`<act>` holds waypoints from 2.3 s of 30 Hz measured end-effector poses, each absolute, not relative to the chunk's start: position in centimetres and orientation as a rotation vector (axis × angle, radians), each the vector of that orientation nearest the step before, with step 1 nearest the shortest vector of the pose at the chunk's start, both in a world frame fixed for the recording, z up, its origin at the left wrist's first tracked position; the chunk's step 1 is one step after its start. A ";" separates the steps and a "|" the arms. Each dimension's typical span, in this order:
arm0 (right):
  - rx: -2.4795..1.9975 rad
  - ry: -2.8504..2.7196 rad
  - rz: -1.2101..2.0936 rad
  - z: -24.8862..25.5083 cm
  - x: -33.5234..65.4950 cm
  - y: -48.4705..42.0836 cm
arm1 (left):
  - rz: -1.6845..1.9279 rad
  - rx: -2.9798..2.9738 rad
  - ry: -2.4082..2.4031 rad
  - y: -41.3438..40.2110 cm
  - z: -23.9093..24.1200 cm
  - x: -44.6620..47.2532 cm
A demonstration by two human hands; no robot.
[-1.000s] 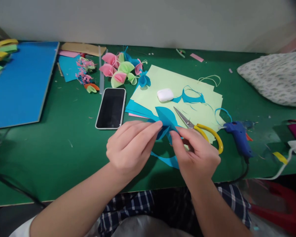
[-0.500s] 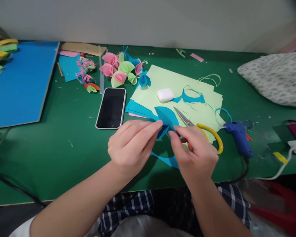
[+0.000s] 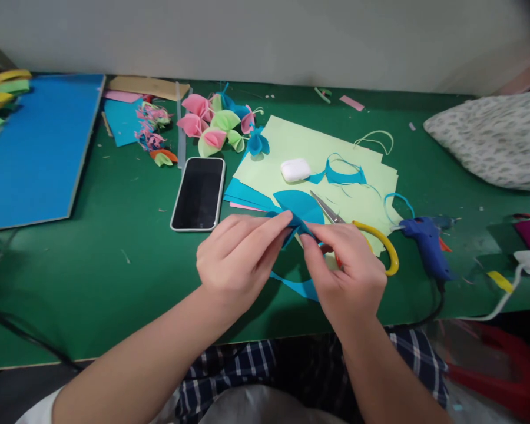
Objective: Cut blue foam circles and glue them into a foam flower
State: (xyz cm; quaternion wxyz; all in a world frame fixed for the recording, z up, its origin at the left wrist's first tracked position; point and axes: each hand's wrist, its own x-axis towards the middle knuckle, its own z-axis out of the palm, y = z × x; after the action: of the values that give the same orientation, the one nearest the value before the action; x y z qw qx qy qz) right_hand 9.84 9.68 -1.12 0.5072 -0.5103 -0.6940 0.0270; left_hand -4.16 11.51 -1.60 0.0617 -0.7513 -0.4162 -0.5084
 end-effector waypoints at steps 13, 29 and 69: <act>-1.223 -1.651 0.143 -1.3 10.1 9.8 | -1.811 -2.289 -1.916 11.4 -1.2 -3.9; -1.319 -1.545 0.415 -2.2 10.3 9.3 | -2.036 -2.372 -2.016 11.8 -1.8 -3.8; -1.317 -1.587 0.398 -1.7 10.3 9.7 | -1.500 -2.299 -1.291 11.6 -2.0 -4.0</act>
State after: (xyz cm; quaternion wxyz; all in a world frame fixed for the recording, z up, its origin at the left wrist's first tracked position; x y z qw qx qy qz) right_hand 10.32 9.71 -1.67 0.4971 -0.5441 -0.6556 0.1645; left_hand -4.02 11.62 -1.98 0.0537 -0.7568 -0.4250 -0.4938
